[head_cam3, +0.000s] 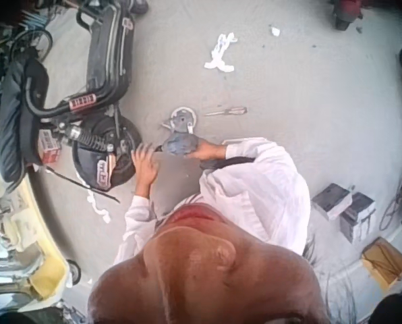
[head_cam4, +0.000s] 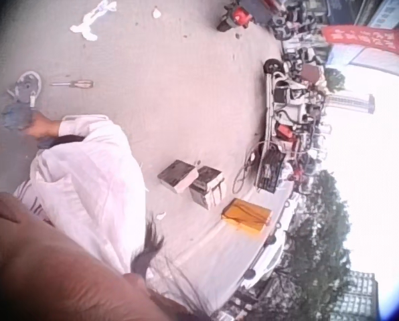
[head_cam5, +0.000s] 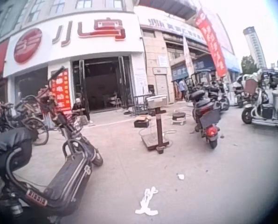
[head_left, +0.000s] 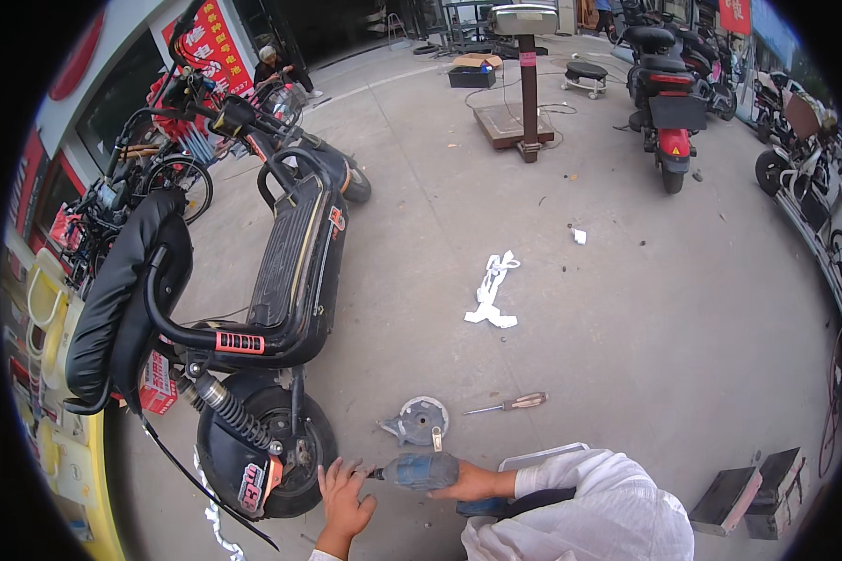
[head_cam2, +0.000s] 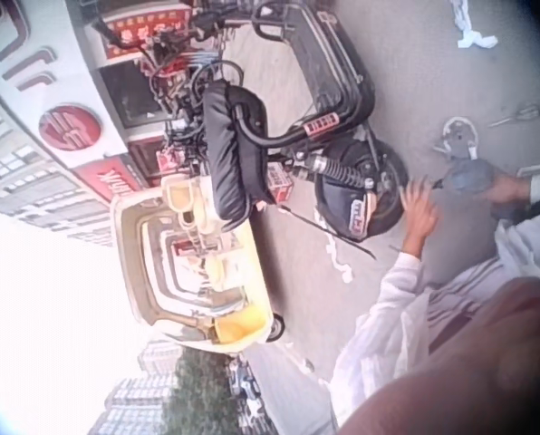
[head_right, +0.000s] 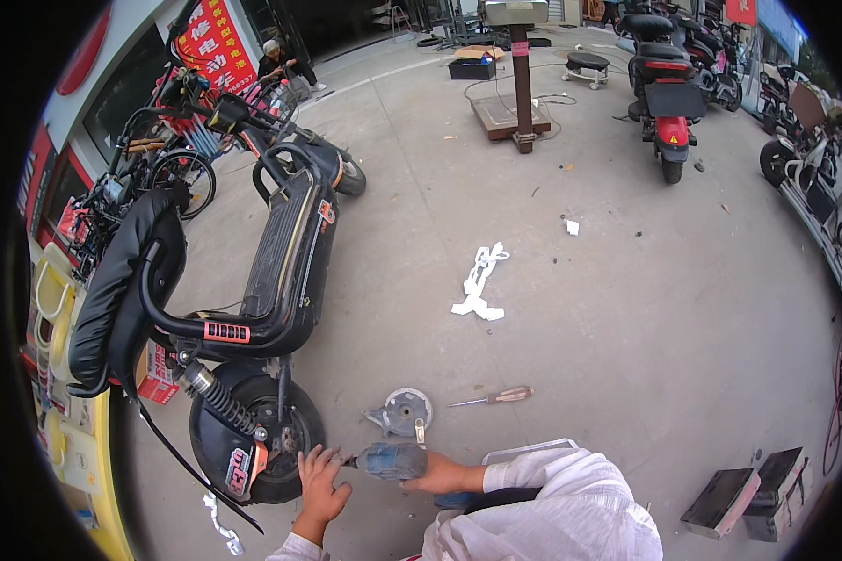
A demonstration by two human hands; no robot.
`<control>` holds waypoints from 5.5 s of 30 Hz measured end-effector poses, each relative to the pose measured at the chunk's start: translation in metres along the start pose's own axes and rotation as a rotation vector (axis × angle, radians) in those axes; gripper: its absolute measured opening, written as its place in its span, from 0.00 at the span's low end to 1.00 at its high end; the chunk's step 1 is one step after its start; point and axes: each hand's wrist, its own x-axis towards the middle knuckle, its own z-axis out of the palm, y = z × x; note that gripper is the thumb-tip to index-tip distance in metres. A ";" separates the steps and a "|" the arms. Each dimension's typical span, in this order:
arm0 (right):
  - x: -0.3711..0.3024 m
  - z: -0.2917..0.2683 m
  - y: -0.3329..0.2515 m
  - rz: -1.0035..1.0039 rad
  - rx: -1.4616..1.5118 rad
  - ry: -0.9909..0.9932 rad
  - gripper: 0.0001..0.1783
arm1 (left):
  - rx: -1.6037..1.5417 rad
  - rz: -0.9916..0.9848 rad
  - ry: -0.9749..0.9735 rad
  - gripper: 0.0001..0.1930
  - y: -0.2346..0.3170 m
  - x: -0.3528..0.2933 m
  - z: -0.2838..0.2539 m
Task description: The person removes the scooter seat, then works on the rear wheel hub area using a screwdriver and an impact driver to tighten bolts. They repeatedly switch between tools and adjust components near the rear shock absorber.
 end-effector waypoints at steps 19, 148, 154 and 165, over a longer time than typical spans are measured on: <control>0.003 0.025 -0.007 -0.011 0.125 -0.303 0.29 | -0.191 -0.302 -0.273 0.12 -0.021 -0.052 0.031; 0.025 0.003 0.026 -0.081 0.104 -0.297 0.19 | -0.257 -0.304 -0.471 0.11 -0.030 -0.020 0.044; 0.023 -0.002 0.034 0.008 0.089 -0.335 0.23 | -0.332 -0.340 -0.616 0.15 -0.026 -0.018 0.046; 0.024 0.005 0.034 -0.134 0.050 -0.269 0.25 | -0.338 0.018 0.071 0.38 -0.040 0.116 -0.110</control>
